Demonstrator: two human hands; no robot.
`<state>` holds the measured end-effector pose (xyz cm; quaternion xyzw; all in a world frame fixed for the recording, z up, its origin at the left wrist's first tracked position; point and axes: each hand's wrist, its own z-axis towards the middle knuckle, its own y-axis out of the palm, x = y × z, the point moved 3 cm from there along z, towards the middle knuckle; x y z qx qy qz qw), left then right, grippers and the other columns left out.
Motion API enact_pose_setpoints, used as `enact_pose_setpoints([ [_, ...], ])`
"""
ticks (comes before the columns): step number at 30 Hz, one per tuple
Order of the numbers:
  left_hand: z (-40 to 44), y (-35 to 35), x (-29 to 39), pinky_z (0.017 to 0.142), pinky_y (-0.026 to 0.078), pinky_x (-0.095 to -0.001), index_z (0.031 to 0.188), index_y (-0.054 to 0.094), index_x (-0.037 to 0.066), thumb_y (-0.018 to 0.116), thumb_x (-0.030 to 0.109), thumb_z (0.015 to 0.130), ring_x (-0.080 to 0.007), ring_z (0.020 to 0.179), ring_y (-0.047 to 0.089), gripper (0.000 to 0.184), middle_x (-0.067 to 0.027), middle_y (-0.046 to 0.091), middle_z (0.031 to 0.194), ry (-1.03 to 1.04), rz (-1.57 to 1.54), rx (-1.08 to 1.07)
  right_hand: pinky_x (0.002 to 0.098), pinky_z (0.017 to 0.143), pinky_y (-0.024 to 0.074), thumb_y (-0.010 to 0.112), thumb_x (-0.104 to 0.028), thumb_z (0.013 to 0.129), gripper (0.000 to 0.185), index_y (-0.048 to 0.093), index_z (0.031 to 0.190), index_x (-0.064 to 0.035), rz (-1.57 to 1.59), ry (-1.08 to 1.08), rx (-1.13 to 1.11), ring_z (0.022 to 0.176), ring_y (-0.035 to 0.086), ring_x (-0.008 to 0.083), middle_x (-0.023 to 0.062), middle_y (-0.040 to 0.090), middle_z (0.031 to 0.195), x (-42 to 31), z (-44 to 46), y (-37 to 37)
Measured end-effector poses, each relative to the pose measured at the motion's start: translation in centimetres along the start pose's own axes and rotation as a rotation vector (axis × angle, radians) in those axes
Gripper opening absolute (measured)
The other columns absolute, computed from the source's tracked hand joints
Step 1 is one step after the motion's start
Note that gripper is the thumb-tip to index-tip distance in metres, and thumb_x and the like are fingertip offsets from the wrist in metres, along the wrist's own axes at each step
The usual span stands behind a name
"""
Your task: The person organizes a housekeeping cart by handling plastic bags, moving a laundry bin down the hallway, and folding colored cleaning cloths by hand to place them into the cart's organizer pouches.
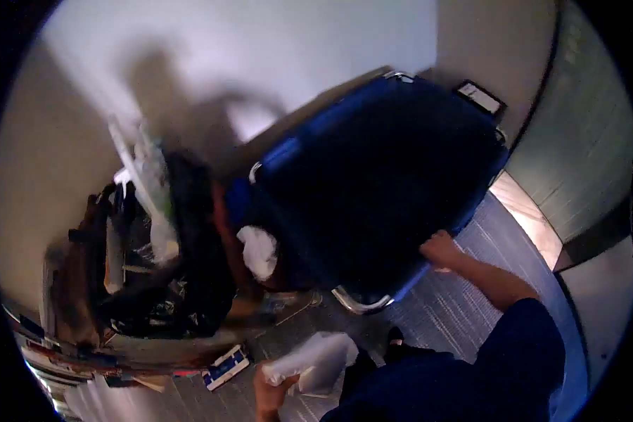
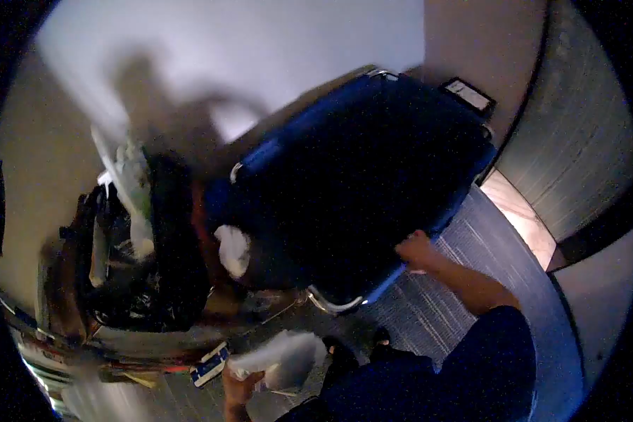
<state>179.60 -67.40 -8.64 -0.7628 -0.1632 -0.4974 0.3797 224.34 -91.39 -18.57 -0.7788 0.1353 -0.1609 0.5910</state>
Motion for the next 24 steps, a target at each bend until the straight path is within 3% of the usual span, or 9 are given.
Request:
enact_pose_setpoints([
  [2,-1.4,-1.7,-0.2,0.069,0.047,-0.0306,0.096,0.047,0.002,0.081,0.005,0.056,-0.0157,0.079,0.056,0.054,-0.0089,0.059,0.086,-0.175,-0.297,0.100,0.0451,0.083,0.0378,0.070,-0.017,0.054,0.034,0.061,0.086,-0.0117,-0.020,-0.029,0.034,0.092,0.056,0.0267,0.0084,0.062,0.083,2.5,-0.1,1.1],
  [6,-4.3,-5.5,-3.7,0.073,0.050,-0.0343,0.113,0.042,0.001,0.074,-0.004,0.059,-0.0235,0.088,0.057,0.064,-0.0126,0.057,0.094,-0.205,-0.167,0.236,0.0449,0.093,0.0346,0.061,-0.018,0.061,0.025,0.060,0.084,-0.0104,-0.157,0.004,-0.027,0.091,0.056,0.0279,0.0105,0.061,0.085,6.9,-1.6,2.1],
  [9,-4.7,-7.3,-4.7,0.071,0.049,-0.0339,0.111,0.044,0.000,0.075,-0.001,0.058,-0.0215,0.086,0.057,0.061,-0.0108,0.058,0.093,-0.309,-0.298,0.308,0.0476,0.094,0.0345,0.073,-0.041,0.058,0.073,0.048,0.119,-0.0075,-0.045,-0.020,-0.822,0.108,0.048,0.0338,0.0205,0.052,0.114,3.5,-0.6,-3.2],
  [12,-2.3,-7.5,-4.8,0.069,0.047,-0.0303,0.097,0.048,0.001,0.081,0.007,0.057,-0.0163,0.079,0.057,0.052,-0.0088,0.060,0.086,-0.221,-0.188,0.162,0.0381,0.091,0.0385,0.068,-0.056,0.063,0.093,0.033,0.128,0.0020,0.582,-0.011,-0.545,0.110,0.048,0.0307,0.0248,0.046,0.120,-7.6,2.8,-4.9],
  [13,-1.2,-7.3,-5.8,0.069,0.047,-0.0303,0.097,0.048,0.001,0.081,0.007,0.057,-0.0163,0.079,0.057,0.052,-0.0088,0.060,0.086,-0.213,-0.199,0.140,0.0405,0.084,0.0433,0.066,-0.049,0.069,0.079,0.037,0.122,0.0013,0.637,0.029,-0.365,0.101,0.054,0.0318,0.0246,0.051,0.113,-10.9,4.3,-4.7],
  [15,1.6,-6.6,-7.4,0.069,0.047,-0.0289,0.094,0.051,0.001,0.081,0.010,0.057,-0.0148,0.077,0.057,0.049,-0.0074,0.061,0.085,-0.070,-0.232,-0.001,0.0448,0.075,0.0461,0.065,-0.041,0.071,0.064,0.040,0.112,0.0005,0.480,0.539,0.031,0.088,0.058,0.0353,0.0223,0.058,0.098,-15.1,5.9,-3.5],
  [18,4.2,-6.8,-2.4,0.069,0.047,-0.0284,0.095,0.051,0.002,0.081,0.010,0.056,-0.0141,0.077,0.057,0.049,-0.0073,0.061,0.088,-0.043,-0.126,-0.078,0.0473,0.067,0.0467,0.063,-0.033,0.071,0.049,0.042,0.103,-0.0018,0.478,0.526,0.078,0.076,0.060,0.0381,0.0191,0.061,0.083,-15.3,3.4,-4.3],
  [20,4.5,-7.8,-5.2,0.071,0.046,-0.0281,0.095,0.050,0.003,0.081,0.008,0.055,-0.0139,0.080,0.056,0.051,-0.0076,0.061,0.088,-0.001,-0.164,-0.155,0.0477,0.068,0.0465,0.063,-0.033,0.071,0.049,0.042,0.104,-0.0030,0.491,0.545,0.056,0.074,0.060,0.0378,0.0188,0.061,0.080,-14.6,1.0,-2.4],
  [24,1.9,-10.4,-0.8,0.071,0.045,-0.0282,0.092,0.049,0.003,0.080,0.006,0.055,-0.0141,0.078,0.054,0.049,-0.0054,0.059,0.084,0.141,0.020,-0.065,0.0483,0.068,0.0457,0.061,-0.034,0.072,0.044,0.044,0.103,-0.0071,0.467,0.554,0.063,0.075,0.060,0.0375,0.0190,0.061,0.080,-12.4,-3.8,-1.3],
])
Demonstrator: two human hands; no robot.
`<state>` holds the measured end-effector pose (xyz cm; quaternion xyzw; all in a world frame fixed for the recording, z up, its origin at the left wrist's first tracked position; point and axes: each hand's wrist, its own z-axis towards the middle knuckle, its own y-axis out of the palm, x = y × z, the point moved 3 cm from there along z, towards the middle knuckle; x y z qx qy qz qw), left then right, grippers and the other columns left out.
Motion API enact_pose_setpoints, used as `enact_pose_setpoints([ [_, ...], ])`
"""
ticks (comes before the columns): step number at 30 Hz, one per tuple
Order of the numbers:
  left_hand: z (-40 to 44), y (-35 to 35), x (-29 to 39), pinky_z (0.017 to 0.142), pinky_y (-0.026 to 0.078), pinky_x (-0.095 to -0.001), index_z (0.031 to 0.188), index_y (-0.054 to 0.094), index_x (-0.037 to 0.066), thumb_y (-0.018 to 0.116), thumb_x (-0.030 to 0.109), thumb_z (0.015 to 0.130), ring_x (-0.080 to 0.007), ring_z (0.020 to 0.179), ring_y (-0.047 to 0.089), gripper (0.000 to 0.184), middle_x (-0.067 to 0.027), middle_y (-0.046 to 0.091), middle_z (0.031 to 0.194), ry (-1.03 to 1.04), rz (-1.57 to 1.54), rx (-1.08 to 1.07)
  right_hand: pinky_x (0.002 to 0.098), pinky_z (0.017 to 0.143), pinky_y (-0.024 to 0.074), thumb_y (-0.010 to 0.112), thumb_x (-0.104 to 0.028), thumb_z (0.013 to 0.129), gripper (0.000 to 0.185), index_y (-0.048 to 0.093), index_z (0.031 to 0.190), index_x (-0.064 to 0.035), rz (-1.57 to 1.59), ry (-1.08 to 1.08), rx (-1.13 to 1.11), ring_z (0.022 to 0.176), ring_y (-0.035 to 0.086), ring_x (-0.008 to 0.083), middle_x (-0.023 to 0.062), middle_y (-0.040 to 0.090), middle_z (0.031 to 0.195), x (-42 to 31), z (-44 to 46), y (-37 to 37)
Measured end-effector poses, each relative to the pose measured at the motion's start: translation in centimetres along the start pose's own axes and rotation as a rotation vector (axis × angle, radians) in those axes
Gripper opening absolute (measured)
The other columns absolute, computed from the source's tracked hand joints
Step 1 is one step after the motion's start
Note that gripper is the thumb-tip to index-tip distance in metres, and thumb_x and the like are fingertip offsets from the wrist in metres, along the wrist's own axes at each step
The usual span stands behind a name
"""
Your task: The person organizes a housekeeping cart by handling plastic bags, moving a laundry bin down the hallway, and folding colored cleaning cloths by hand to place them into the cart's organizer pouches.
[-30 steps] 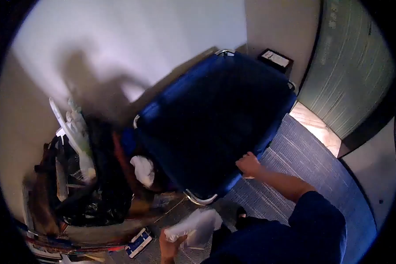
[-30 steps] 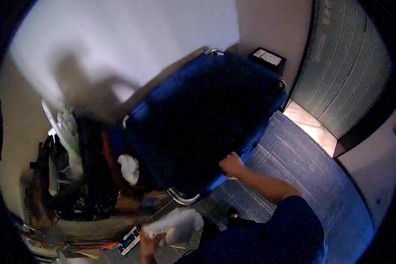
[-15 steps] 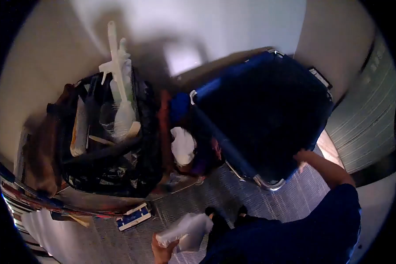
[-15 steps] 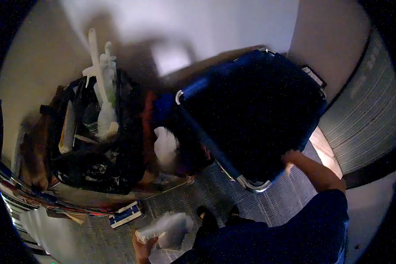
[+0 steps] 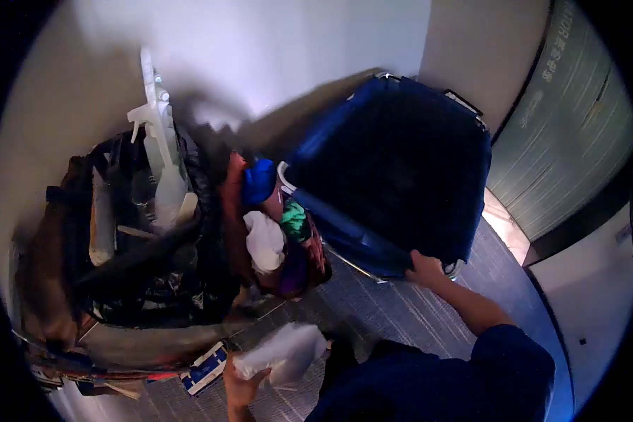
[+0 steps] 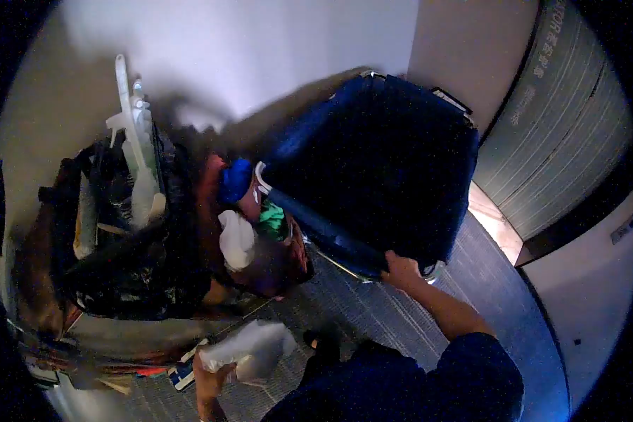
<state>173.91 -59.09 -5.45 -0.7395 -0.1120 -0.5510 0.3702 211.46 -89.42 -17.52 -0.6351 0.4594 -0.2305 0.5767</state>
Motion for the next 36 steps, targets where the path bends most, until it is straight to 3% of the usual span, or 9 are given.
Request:
enact_pose_setpoints([
  [3,-3.2,0.6,-3.4,0.071,0.045,-0.0289,0.092,0.048,0.003,0.080,0.005,0.055,-0.0148,0.077,0.054,0.049,-0.0060,0.058,0.084,-0.151,-0.351,0.132,0.0470,0.069,0.0453,0.062,-0.033,0.070,0.044,0.045,0.103,-0.0088,-0.029,0.003,-0.025,0.079,0.059,0.0365,0.0176,0.061,0.082,5.1,-3.4,-0.6],
  [13,-8.3,5.5,0.8,0.068,0.046,-0.0278,0.092,0.048,0.003,0.080,0.007,0.055,-0.0123,0.076,0.053,0.049,-0.0049,0.057,0.084,-0.072,-0.051,0.133,0.0437,0.072,0.0428,0.068,-0.014,0.057,0.031,0.057,0.085,-0.0075,-0.280,0.062,0.217,0.082,0.055,0.0357,0.0152,0.057,0.080,27.7,-17.0,-1.7],
  [15,-8.2,6.7,1.8,0.067,0.046,-0.0270,0.091,0.049,0.004,0.080,0.006,0.055,-0.0115,0.076,0.053,0.047,-0.0040,0.057,0.083,-0.106,-0.129,0.115,0.0458,0.080,0.0395,0.069,-0.015,0.057,0.036,0.056,0.090,-0.0087,-0.392,0.189,0.096,0.092,0.053,0.0340,0.0138,0.058,0.090,34.7,-19.4,-2.1],
  [17,-8.8,7.7,2.7,0.067,0.046,-0.0270,0.090,0.049,0.004,0.080,0.005,0.055,-0.0118,0.075,0.053,0.047,-0.0036,0.057,0.083,-0.072,-0.068,0.107,0.0498,0.090,0.0323,0.065,-0.015,0.063,0.036,0.056,0.098,-0.0111,-0.750,0.174,0.344,0.110,0.045,0.0298,0.0116,0.055,0.105,46.4,-22.6,1.2],
  [21,-9.8,9.0,5.4,0.068,0.046,-0.0277,0.091,0.050,0.003,0.080,0.004,0.055,-0.0123,0.076,0.053,0.047,-0.0043,0.058,0.084,-0.074,0.045,0.043,0.0573,0.099,0.0157,0.053,-0.021,0.079,0.039,0.052,0.118,-0.0177,-0.676,0.670,-0.256,0.125,0.031,0.0264,0.0059,0.047,0.126,50.7,-24.4,-4.5],
  [25,-11.3,9.8,7.1,0.070,0.045,-0.0280,0.092,0.051,0.003,0.079,0.004,0.057,-0.0123,0.078,0.054,0.045,-0.0055,0.058,0.085,-0.079,0.012,0.089,0.0566,0.100,0.0131,0.051,-0.023,0.082,0.039,0.051,0.120,-0.0183,-0.802,0.899,-0.458,0.122,0.035,0.0261,0.0047,0.049,0.125,51.5,-24.6,-5.3],
  [30,-10.8,10.2,8.3,0.070,0.045,-0.0290,0.093,0.050,0.002,0.077,0.005,0.056,-0.0156,0.077,0.056,0.045,-0.0070,0.060,0.085,0.027,0.122,0.083,0.0494,0.091,0.0345,0.047,-0.021,0.084,0.028,0.057,0.110,-0.0130,-0.505,1.014,-0.202,0.113,0.045,0.0232,0.0030,0.057,0.111,49.9,-27.7,-3.0],
  [33,-8.4,11.8,8.5,0.069,0.045,-0.0290,0.092,0.050,0.001,0.076,0.007,0.058,-0.0163,0.077,0.056,0.043,-0.0083,0.059,0.083,0.114,0.215,0.015,0.0388,0.073,0.0489,0.051,-0.012,0.077,0.021,0.058,0.097,-0.0086,-0.483,0.694,0.190,0.092,0.057,0.0264,0.0094,0.058,0.100,45.8,-26.0,-0.2],
  [36,-5.6,14.4,9.8,0.068,0.045,-0.0297,0.090,0.050,0.001,0.076,0.010,0.059,-0.0174,0.076,0.056,0.041,-0.0097,0.060,0.083,-0.016,0.194,-0.011,0.0401,0.082,0.0445,0.051,-0.007,0.073,0.021,0.059,0.092,-0.0059,-0.072,0.419,0.425,0.100,0.052,0.0298,0.0121,0.055,0.109,41.4,-21.4,2.4],
])
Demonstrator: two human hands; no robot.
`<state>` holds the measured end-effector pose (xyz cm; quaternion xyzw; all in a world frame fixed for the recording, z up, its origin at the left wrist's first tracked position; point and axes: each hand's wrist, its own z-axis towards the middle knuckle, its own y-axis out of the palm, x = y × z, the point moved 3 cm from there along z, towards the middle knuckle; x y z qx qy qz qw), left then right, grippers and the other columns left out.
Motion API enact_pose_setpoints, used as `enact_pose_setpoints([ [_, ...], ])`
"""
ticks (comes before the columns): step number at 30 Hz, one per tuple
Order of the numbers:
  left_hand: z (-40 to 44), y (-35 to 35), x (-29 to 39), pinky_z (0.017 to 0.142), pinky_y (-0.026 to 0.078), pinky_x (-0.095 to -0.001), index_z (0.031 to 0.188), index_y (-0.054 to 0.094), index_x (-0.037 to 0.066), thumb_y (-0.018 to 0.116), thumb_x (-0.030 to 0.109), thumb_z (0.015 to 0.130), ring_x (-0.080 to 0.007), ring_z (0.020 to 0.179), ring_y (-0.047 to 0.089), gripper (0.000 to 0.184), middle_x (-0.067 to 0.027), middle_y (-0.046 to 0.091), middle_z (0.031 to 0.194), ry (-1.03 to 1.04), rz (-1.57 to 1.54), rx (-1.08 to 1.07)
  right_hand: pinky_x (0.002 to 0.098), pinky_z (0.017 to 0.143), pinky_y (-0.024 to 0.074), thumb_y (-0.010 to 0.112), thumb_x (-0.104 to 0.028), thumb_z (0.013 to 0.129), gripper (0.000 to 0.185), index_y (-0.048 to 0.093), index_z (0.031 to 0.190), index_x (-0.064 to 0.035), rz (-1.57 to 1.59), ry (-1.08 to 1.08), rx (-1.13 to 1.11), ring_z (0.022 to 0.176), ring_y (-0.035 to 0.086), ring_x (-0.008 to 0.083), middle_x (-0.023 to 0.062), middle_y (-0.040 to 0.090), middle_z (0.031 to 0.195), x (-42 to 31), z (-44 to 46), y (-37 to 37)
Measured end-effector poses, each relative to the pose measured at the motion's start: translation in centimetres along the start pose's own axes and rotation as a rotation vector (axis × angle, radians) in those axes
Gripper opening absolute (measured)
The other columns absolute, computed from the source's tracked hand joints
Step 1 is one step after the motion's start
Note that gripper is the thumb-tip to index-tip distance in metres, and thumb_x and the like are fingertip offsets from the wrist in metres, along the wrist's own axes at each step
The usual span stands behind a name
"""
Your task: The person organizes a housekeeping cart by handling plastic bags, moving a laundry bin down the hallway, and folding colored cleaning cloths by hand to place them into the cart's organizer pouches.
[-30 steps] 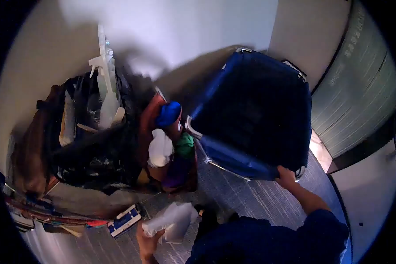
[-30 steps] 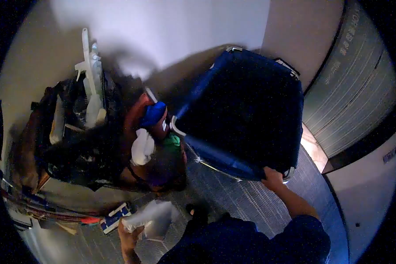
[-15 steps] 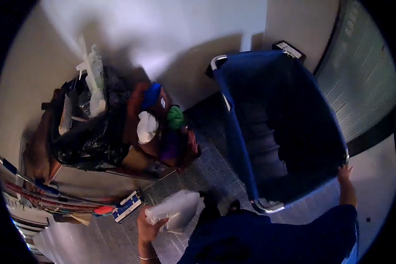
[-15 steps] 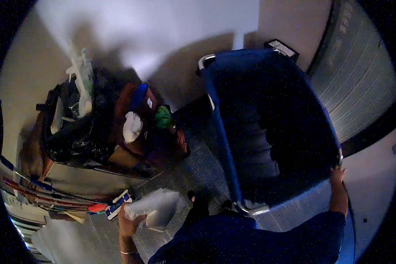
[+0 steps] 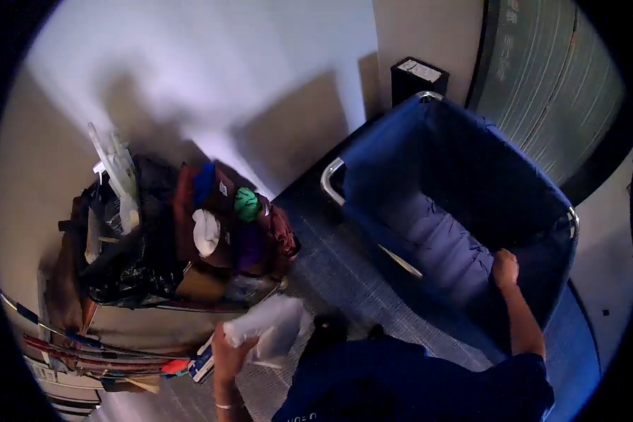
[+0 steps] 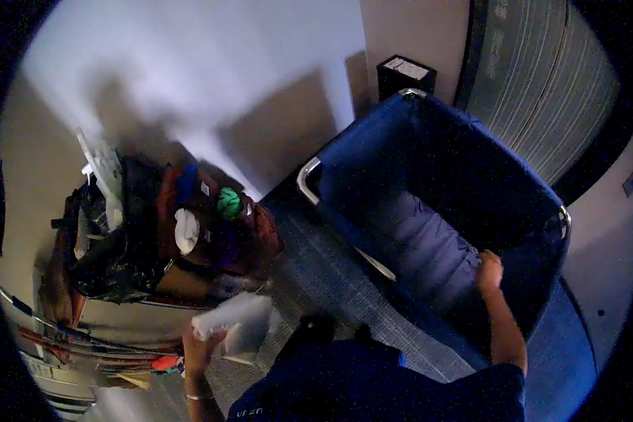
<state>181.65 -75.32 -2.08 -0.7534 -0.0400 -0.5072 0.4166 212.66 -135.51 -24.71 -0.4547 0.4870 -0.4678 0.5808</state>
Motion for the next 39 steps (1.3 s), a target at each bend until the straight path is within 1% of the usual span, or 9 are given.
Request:
enact_pose_setpoints([
  [11,12.5,8.6,5.8,0.071,0.046,-0.0315,0.095,0.050,0.005,0.079,0.016,0.061,-0.0150,0.081,0.054,0.046,-0.0048,0.058,0.087,0.237,0.157,-0.256,0.0377,0.079,0.0459,0.057,-0.004,0.072,0.018,0.060,0.090,-0.0053,0.883,-0.755,0.262,0.091,0.057,0.0319,0.0147,0.061,0.096,-41.3,13.8,-5.7],
  [15,21.5,11.5,5.3,0.070,0.046,-0.0320,0.095,0.052,0.005,0.080,0.019,0.060,-0.0166,0.080,0.056,0.047,-0.0061,0.059,0.087,0.169,0.024,-0.402,0.0423,0.065,0.0475,0.058,-0.021,0.073,0.019,0.059,0.083,-0.0048,0.122,-0.649,-0.391,0.076,0.058,0.0322,0.0148,0.061,0.078,-42.2,19.7,4.0],
  [18,29.1,12.6,4.9,0.072,0.047,-0.0317,0.096,0.053,0.005,0.079,0.020,0.061,-0.0176,0.082,0.058,0.046,-0.0085,0.061,0.089,0.132,0.044,-0.429,0.0442,0.062,0.0477,0.059,-0.026,0.072,0.024,0.059,0.084,-0.0053,0.193,-0.662,-0.353,0.067,0.059,0.0332,0.0153,0.061,0.076,-41.0,19.1,1.2],
  [23,38.3,11.2,5.4,0.071,0.048,-0.0310,0.098,0.053,0.005,0.077,0.022,0.064,-0.0176,0.077,0.061,0.045,-0.0080,0.063,0.085,0.093,0.171,-0.424,0.0400,0.065,0.0486,0.064,-0.032,0.071,0.036,0.059,0.101,-0.0119,-0.034,-0.467,-0.864,0.072,0.061,0.0306,0.0135,0.063,0.084,-38.8,20.2,3.8],
  [27,42.9,11.3,4.5,0.072,0.048,-0.0310,0.099,0.053,0.006,0.076,0.024,0.065,-0.0200,0.080,0.062,0.044,-0.0098,0.063,0.088,0.002,-0.037,-0.283,0.0365,0.078,0.0461,0.069,-0.025,0.072,0.057,0.045,0.120,-0.0058,0.254,-0.343,-1.250,0.095,0.056,0.0278,0.0159,0.054,0.109,-38.8,21.6,8.5],
  [30,46.4,11.4,5.6,0.072,0.048,-0.0344,0.099,0.054,0.007,0.075,0.021,0.064,-0.0260,0.083,0.061,0.043,-0.0120,0.062,0.090,-0.034,-0.052,-0.118,0.0398,0.095,0.0365,0.070,-0.021,0.073,0.066,0.036,0.129,-0.0068,0.705,-0.355,-0.924,0.114,0.045,0.0306,0.0186,0.042,0.128,-52.4,29.4,3.1],
  [32,48.7,12.0,7.6,0.072,0.046,-0.0392,0.099,0.055,0.009,0.072,0.017,0.064,-0.0324,0.085,0.058,0.040,-0.0129,0.061,0.091,0.162,0.155,-0.205,0.0410,0.098,0.0323,0.071,-0.020,0.069,0.071,0.035,0.130,-0.0077,0.775,-0.657,-0.631,0.115,0.043,0.0327,0.0187,0.036,0.132,-60.7,34.6,-0.8],
  [36,53.9,12.1,10.5,0.076,0.043,-0.0416,0.100,0.056,0.011,0.066,0.018,0.068,-0.0335,0.087,0.056,0.034,-0.0121,0.060,0.090,0.357,0.029,-0.136,0.0417,0.095,0.0334,0.074,-0.023,0.061,0.080,0.035,0.128,-0.0062,0.589,-1.298,-1.003,0.112,0.044,0.0339,0.0164,0.046,0.123,-69.9,41.6,2.0],
  [39,58.1,14.2,11.3,0.076,0.043,-0.0415,0.098,0.056,0.011,0.065,0.020,0.068,-0.0329,0.086,0.056,0.033,-0.0124,0.059,0.091,0.283,-0.043,-0.035,0.0406,0.092,0.0367,0.074,-0.025,0.063,0.077,0.036,0.128,-0.0069,0.596,-1.398,-1.100,0.110,0.047,0.0335,0.0147,0.050,0.119,-72.8,46.9,5.0],
])
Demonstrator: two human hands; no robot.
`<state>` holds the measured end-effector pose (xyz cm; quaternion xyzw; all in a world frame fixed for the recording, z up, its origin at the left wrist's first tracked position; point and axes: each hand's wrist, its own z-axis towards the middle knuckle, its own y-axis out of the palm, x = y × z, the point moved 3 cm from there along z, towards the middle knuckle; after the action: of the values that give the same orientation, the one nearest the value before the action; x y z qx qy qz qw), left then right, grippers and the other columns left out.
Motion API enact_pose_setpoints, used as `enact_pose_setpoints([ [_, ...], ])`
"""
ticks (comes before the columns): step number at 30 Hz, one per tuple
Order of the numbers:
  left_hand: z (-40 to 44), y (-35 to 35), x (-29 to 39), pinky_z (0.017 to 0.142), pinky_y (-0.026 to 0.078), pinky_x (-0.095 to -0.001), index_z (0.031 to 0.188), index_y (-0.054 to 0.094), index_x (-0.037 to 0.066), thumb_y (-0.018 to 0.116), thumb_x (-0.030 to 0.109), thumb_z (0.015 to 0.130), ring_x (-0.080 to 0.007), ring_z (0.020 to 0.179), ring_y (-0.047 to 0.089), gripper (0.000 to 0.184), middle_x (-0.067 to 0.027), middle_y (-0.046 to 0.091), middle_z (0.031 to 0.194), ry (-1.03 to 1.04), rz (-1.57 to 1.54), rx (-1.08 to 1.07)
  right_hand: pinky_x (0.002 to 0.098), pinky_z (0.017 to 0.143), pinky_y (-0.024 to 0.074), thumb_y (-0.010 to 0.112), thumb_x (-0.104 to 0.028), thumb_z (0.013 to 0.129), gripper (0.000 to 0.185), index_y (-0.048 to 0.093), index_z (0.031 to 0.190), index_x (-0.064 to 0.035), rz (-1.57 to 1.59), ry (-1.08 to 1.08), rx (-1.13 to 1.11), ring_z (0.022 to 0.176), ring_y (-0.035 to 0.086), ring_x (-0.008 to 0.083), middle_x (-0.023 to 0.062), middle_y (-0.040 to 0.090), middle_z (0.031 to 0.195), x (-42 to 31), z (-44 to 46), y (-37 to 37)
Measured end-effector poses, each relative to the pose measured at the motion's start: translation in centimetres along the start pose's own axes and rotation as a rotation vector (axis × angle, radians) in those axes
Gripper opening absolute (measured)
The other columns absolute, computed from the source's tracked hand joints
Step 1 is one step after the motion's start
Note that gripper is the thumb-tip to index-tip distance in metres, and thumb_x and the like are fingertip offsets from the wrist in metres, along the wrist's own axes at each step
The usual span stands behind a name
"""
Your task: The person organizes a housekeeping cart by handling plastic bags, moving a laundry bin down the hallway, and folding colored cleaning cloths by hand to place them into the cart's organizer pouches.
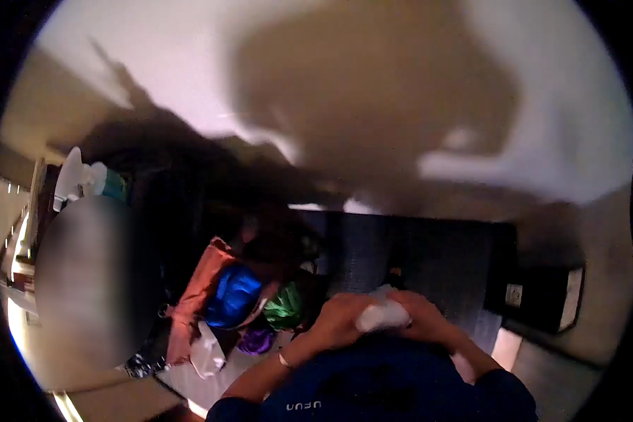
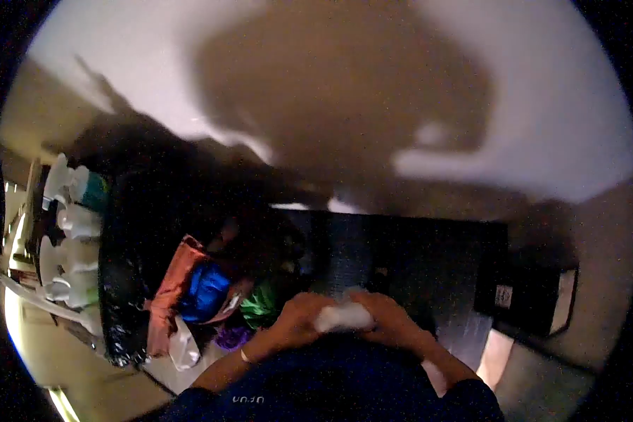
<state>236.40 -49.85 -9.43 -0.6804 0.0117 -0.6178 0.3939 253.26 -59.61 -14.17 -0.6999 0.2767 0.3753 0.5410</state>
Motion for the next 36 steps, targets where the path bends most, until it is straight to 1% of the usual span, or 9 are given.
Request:
enact_pose_setpoints([
  [9,5.8,-0.3,-5.6,0.077,0.046,-0.0375,0.108,0.047,0.007,0.069,0.031,0.070,-0.0325,0.088,0.058,0.050,-0.0156,0.058,0.098,-0.555,-0.417,-0.061,0.0364,0.083,0.0450,0.073,-0.030,0.065,0.062,0.050,0.117,-0.0056,0.072,0.376,-0.698,0.093,0.060,0.0266,0.0155,0.060,0.104,4.6,9.6,-6.5],
  [12,5.1,-1.2,-12.8,0.085,0.041,-0.0338,0.123,0.039,0.005,0.068,0.034,0.074,-0.0221,0.100,0.050,0.063,-0.0126,0.054,0.107,-0.253,-0.581,-0.179,0.0333,0.080,0.0458,0.074,-0.032,0.063,0.055,0.057,0.109,-0.0059,0.184,0.328,-0.624,0.088,0.061,0.0231,0.0120,0.063,0.096,6.6,12.0,-5.5],
  [14,4.6,-2.5,-16.7,0.095,0.035,-0.0345,0.123,0.042,0.007,0.066,0.040,0.072,-0.0274,0.109,0.045,0.066,-0.0143,0.048,0.120,-0.880,-0.825,0.028,0.0324,0.077,0.0462,0.074,-0.030,0.063,0.051,0.059,0.105,-0.0050,0.217,0.383,-0.657,0.085,0.060,0.0191,0.0098,0.064,0.094,8.5,13.4,-5.5],
  [19,-5.9,12.1,-37.1,0.092,0.037,-0.0419,0.113,0.055,0.005,0.063,0.034,0.076,-0.0315,0.112,0.045,0.048,-0.0155,0.050,0.121,-1.111,1.039,0.226,0.0301,0.073,0.0465,0.074,-0.024,0.063,0.043,0.061,0.098,-0.0017,0.248,0.596,-0.501,0.077,0.058,0.0165,0.0070,0.063,0.087,10.9,16.2,-7.6],
  [26,-4.2,10.6,-34.3,0.090,0.038,-0.0446,0.111,0.056,0.006,0.062,0.036,0.075,-0.0329,0.111,0.046,0.048,-0.0163,0.051,0.119,-1.508,0.501,-0.060,0.0327,0.071,0.0470,0.073,-0.024,0.065,0.043,0.062,0.101,-0.0036,0.463,0.766,-0.547,0.078,0.059,0.0184,0.0090,0.063,0.090,16.9,26.8,-5.1],
  [27,-4.1,9.5,-35.0,0.090,0.038,-0.0450,0.111,0.057,0.006,0.062,0.036,0.075,-0.0331,0.110,0.046,0.047,-0.0164,0.051,0.119,-1.549,0.462,-0.071,0.0322,0.073,0.0471,0.073,-0.026,0.066,0.046,0.061,0.103,-0.0026,0.152,0.433,-0.738,0.079,0.060,0.0194,0.0095,0.064,0.092,16.5,29.4,-4.3],
  [29,-4.1,6.8,-36.3,0.089,0.038,-0.0457,0.110,0.057,0.006,0.062,0.037,0.075,-0.0335,0.110,0.046,0.047,-0.0167,0.051,0.118,-1.622,0.388,-0.093,0.0319,0.074,0.0470,0.073,-0.027,0.065,0.045,0.062,0.100,-0.0011,0.398,0.453,-0.670,0.079,0.061,0.0207,0.0103,0.065,0.091,21.8,32.4,1.8],
  [32,-4.2,4.7,-37.0,0.088,0.039,-0.0469,0.109,0.057,0.006,0.062,0.038,0.075,-0.0341,0.110,0.046,0.047,-0.0170,0.051,0.118,-1.693,0.313,-0.129,0.0307,0.066,0.0467,0.070,-0.019,0.063,0.026,0.066,0.080,-0.0002,0.130,0.407,-0.874,0.069,0.060,0.0168,0.0084,0.065,0.075,22.3,38.8,8.9],
  [36,-4.5,5.0,-34.6,0.087,0.039,-0.0484,0.108,0.058,0.006,0.061,0.039,0.075,-0.0349,0.109,0.047,0.047,-0.0175,0.052,0.117,-1.723,0.222,-0.174,0.0334,0.057,0.0467,0.068,-0.033,0.063,0.040,0.065,0.085,0.0001,-0.080,0.316,-0.961,0.064,0.059,0.0239,0.0111,0.065,0.077,22.3,44.4,14.0],
])
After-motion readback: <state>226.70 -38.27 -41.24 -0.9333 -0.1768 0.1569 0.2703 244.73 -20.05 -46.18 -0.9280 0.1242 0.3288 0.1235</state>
